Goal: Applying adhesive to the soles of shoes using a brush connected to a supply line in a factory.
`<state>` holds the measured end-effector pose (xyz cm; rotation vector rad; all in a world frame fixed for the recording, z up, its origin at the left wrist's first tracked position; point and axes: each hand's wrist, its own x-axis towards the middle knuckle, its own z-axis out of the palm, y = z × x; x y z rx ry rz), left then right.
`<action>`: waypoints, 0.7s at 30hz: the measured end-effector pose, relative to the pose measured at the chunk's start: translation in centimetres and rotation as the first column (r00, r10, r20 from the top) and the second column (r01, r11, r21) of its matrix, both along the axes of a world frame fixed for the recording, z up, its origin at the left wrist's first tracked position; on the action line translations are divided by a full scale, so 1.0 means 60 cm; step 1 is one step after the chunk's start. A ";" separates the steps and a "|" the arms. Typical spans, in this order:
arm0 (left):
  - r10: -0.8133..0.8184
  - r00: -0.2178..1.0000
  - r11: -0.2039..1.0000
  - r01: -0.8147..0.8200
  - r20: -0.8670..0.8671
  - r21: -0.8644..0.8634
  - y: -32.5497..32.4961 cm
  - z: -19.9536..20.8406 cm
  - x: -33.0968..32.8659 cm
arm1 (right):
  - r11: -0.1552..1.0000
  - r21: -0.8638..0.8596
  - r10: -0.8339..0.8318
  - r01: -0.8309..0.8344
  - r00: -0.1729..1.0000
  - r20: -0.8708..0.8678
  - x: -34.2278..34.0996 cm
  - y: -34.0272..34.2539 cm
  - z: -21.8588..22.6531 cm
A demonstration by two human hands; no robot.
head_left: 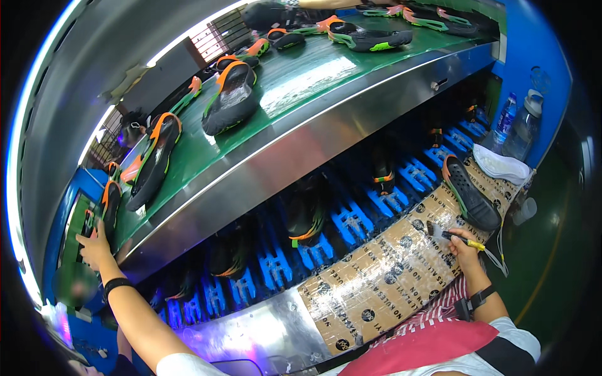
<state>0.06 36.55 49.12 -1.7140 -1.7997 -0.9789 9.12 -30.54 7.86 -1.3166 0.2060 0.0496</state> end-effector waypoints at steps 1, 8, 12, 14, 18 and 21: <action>-0.014 1.000 1.000 0.014 -0.006 -0.001 0.011 0.000 0.011 | 1.000 0.015 -0.008 0.008 1.000 0.002 -0.002 -0.002 0.001; -0.710 0.490 0.494 0.858 -0.506 0.137 0.126 0.015 0.080 | 0.987 0.148 0.062 -0.062 0.998 0.007 0.006 0.004 0.000; -0.998 0.061 0.061 0.911 -0.013 -0.407 0.235 0.030 0.106 | 0.982 0.107 0.153 -0.154 0.988 0.017 0.023 0.008 0.006; -0.968 0.159 0.046 0.871 0.192 -0.489 0.153 0.006 0.188 | 0.988 0.111 0.103 -0.103 0.995 0.001 0.015 -0.003 0.007; -0.885 0.351 0.138 0.825 0.305 -0.548 0.104 0.014 0.179 | 0.978 0.182 0.107 -0.105 0.994 -0.003 0.010 -0.011 0.002; -0.944 0.307 0.221 0.862 0.124 -0.457 0.068 0.022 0.185 | 0.958 0.220 0.163 -0.182 0.981 0.104 0.017 -0.019 -0.015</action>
